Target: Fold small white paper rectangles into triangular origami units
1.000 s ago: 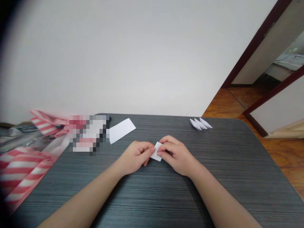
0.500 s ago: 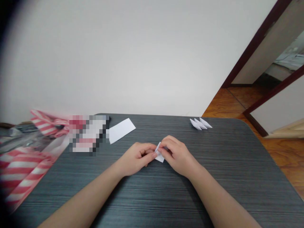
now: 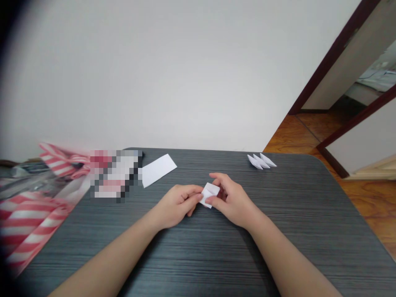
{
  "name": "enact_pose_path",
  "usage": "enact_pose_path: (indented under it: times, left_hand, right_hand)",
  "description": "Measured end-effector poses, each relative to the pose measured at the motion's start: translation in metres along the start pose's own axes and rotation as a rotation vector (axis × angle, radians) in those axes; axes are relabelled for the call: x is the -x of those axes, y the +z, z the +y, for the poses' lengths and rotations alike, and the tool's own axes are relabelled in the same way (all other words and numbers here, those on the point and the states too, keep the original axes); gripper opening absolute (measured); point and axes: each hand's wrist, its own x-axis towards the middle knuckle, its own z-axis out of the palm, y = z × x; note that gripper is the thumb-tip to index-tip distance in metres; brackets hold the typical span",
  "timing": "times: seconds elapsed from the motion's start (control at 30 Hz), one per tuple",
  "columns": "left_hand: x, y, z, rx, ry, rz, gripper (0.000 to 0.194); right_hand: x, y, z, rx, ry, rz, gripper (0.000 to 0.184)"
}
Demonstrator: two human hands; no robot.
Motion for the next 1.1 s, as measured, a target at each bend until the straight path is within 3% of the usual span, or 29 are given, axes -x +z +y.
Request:
enact_pose_path:
  times: [0.43,0.77,0.93,1.1]
  left_hand:
    - [-0.0005,-0.0016,0.0043,0.024,0.025,-0.053,0.023]
    - [0.001,-0.0013,0.0031,0.0,0.022,-0.022,0.026]
    - [0.0007,-0.0015,0.0026,-0.012,0.025,-0.023,0.026]
    - [0.0001,-0.0006,0.0018,0.018,0.017,-0.02,0.025]
  right_hand:
    - [-0.0018,-0.0011,-0.0026,0.133,0.079,0.0,0.02]
    - [-0.0039,-0.0002,-0.0013,-0.104,0.185,0.005,0.025]
    - [-0.0049,-0.0035,-0.0074,-0.096,0.322,-0.043,0.019]
    - [-0.0043,-0.0044,-0.0079,-0.131,0.318,-0.033,0.017]
